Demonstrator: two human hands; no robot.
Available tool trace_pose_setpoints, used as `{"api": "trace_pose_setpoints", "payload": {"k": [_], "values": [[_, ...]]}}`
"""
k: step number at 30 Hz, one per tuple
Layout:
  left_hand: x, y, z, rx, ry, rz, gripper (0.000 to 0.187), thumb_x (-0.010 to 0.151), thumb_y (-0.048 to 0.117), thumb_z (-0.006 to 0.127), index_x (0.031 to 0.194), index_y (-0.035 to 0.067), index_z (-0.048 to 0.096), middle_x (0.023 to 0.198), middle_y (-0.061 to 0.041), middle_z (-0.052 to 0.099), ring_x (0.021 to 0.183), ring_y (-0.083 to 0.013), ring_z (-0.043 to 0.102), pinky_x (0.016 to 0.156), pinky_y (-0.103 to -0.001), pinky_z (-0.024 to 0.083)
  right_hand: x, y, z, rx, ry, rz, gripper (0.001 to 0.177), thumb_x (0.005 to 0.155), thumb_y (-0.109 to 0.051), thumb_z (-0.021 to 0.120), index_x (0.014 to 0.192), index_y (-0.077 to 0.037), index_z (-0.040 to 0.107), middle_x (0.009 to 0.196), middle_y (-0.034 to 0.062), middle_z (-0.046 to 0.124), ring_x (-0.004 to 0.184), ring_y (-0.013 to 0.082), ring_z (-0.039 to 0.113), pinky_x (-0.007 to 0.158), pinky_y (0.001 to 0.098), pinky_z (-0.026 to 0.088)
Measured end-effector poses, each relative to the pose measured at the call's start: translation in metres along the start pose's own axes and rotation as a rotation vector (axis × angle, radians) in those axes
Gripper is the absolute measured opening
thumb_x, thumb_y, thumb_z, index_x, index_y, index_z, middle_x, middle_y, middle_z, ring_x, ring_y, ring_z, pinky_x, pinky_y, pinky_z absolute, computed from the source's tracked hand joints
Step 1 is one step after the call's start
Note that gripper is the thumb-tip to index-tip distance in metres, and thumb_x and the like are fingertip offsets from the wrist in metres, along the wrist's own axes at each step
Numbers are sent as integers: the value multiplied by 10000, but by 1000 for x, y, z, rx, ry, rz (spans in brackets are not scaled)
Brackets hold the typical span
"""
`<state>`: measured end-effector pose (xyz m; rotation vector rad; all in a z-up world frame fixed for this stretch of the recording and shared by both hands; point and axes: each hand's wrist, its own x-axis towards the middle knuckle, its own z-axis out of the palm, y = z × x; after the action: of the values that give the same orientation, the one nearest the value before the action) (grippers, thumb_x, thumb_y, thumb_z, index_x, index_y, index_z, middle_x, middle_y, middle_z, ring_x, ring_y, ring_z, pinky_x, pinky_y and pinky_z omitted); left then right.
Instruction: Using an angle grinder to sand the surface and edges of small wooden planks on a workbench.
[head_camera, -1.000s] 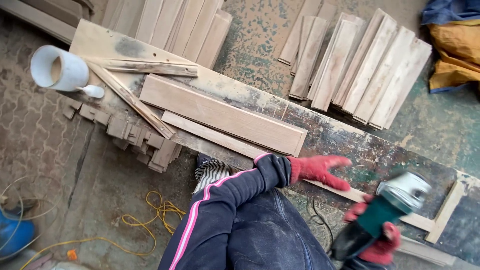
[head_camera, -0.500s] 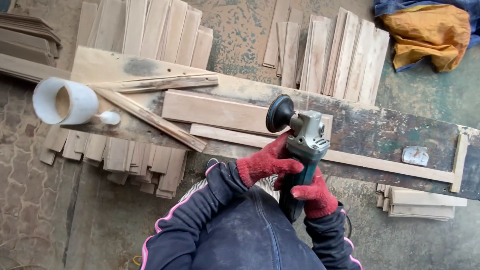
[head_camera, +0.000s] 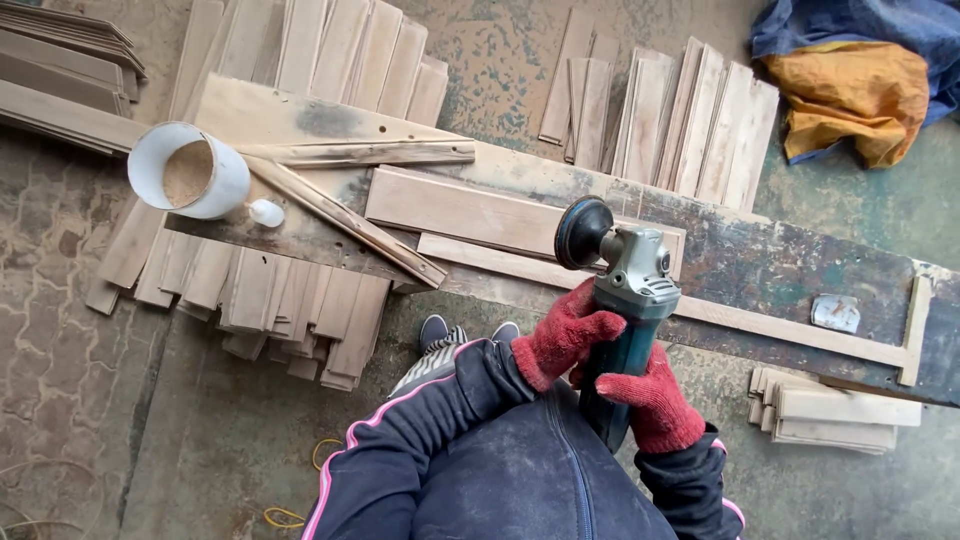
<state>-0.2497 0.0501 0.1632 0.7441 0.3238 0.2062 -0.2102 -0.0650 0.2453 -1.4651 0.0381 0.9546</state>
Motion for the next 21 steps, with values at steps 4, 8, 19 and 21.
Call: {"api": "trace_pose_setpoints", "payload": {"k": [4, 8, 19, 21], "values": [[-1, 6, 20, -15, 12, -5, 456, 914, 290, 767, 1324, 145, 630, 1174, -100, 687, 1139, -164, 604, 1037, -393, 504, -3, -5, -9, -62, 77, 0, 783, 394, 62, 913, 1151, -8, 724, 900, 198, 733, 868, 360, 741, 802, 426, 558], [-1, 2, 38, -188, -19, 6, 444, 941, 357, 737, 1304, 121, 633, 1160, -104, 681, 1121, -194, 611, 1023, -403, 499, -4, -15, -16, -170, 85, -81, 736, 409, 33, 962, 1106, -22, 733, 848, 178, 736, 823, 295, 734, 754, 377, 569], [1, -25, 51, -538, 61, -38, 850, 943, 709, 595, 1508, 78, 519, 1439, -130, 588, 1311, -281, 576, 1141, -446, 431, 31, 9, -66, -310, -85, -41, 917, 318, -41, 1044, 1173, -99, 716, 936, 127, 744, 923, 252, 705, 827, 428, 582], [12, -44, 35, 23, 209, 47, 760, 541, 125, 996, 1233, 26, 697, 1058, -186, 738, 1046, -288, 712, 920, -410, 578, 50, 29, -81, -478, -109, -16, 875, 447, -126, 1027, 1239, -66, 658, 994, 206, 733, 981, 354, 707, 878, 538, 548]]}}
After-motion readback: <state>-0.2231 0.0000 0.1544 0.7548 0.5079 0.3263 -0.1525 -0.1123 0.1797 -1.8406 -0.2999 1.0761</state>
